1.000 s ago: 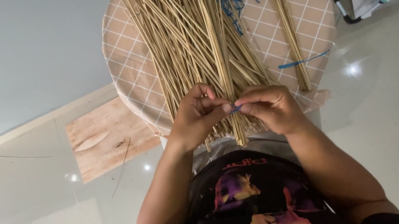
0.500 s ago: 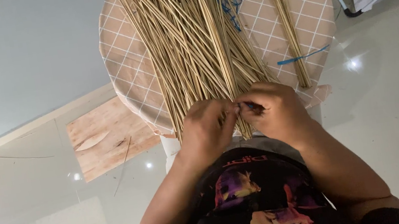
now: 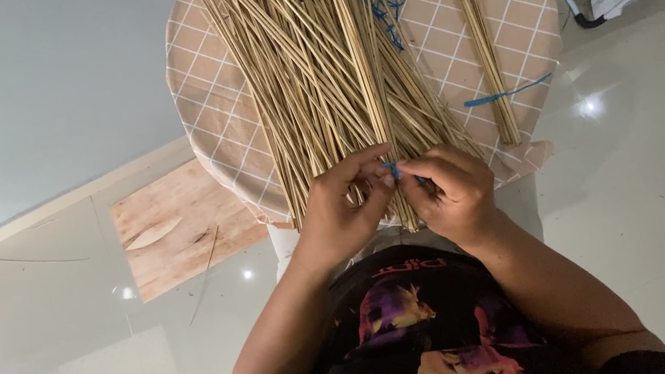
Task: Tying thin bamboo sticks into small bundles using blue plastic ties.
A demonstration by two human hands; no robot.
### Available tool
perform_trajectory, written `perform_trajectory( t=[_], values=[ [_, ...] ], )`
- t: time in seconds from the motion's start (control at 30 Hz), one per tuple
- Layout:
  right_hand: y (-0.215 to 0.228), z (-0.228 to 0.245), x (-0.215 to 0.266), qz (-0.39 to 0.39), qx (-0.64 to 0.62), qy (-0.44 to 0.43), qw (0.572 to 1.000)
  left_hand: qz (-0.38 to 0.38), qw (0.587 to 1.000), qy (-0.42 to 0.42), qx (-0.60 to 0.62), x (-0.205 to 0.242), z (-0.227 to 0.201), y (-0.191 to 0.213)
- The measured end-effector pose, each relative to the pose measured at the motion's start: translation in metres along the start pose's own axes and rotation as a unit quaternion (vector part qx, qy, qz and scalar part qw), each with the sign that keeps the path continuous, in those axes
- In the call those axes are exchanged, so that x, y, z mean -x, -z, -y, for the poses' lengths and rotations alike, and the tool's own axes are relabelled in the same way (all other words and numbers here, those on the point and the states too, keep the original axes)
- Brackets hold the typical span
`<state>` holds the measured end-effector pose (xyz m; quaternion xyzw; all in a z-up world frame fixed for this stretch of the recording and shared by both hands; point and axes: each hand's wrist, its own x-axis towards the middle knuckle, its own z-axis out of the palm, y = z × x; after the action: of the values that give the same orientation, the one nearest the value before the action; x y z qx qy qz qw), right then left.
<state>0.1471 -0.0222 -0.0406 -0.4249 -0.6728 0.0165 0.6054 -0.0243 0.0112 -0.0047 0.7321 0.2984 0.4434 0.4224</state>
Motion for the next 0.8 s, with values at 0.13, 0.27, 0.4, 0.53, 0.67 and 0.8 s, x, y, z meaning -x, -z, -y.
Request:
perform_trajectory(
  t=[0.13, 0.27, 0.4, 0.53, 0.67, 0.8],
  values=[
    [0.002, 0.0, -0.002, -0.008, -0.004, 0.023, 1.0, 0.02, 0.999, 0.019, 0.04, -0.005, -0.001, 0.005],
    [0.003, -0.001, -0.004, 0.011, -0.001, 0.061, 0.998, 0.031, 0.998, 0.033, 0.049, -0.005, 0.007, 0.009],
    [0.002, -0.004, 0.0, 0.031, 0.009, 0.08, 0.996, 0.045, 0.998, 0.043, 0.005, -0.005, 0.001, 0.015],
    [0.003, -0.002, -0.001, 0.036, -0.005, 0.09, 0.995, 0.053, 0.998, 0.012, -0.014, -0.007, 0.003, 0.013],
    [0.006, -0.009, 0.003, 0.042, 0.006, 0.084, 0.996, 0.078, 0.997, -0.024, -0.012, -0.009, 0.009, 0.007],
    [0.011, -0.011, 0.003, 0.036, -0.031, 0.031, 0.998, 0.068, 0.997, -0.024, -0.014, -0.006, 0.006, 0.006]
  ],
)
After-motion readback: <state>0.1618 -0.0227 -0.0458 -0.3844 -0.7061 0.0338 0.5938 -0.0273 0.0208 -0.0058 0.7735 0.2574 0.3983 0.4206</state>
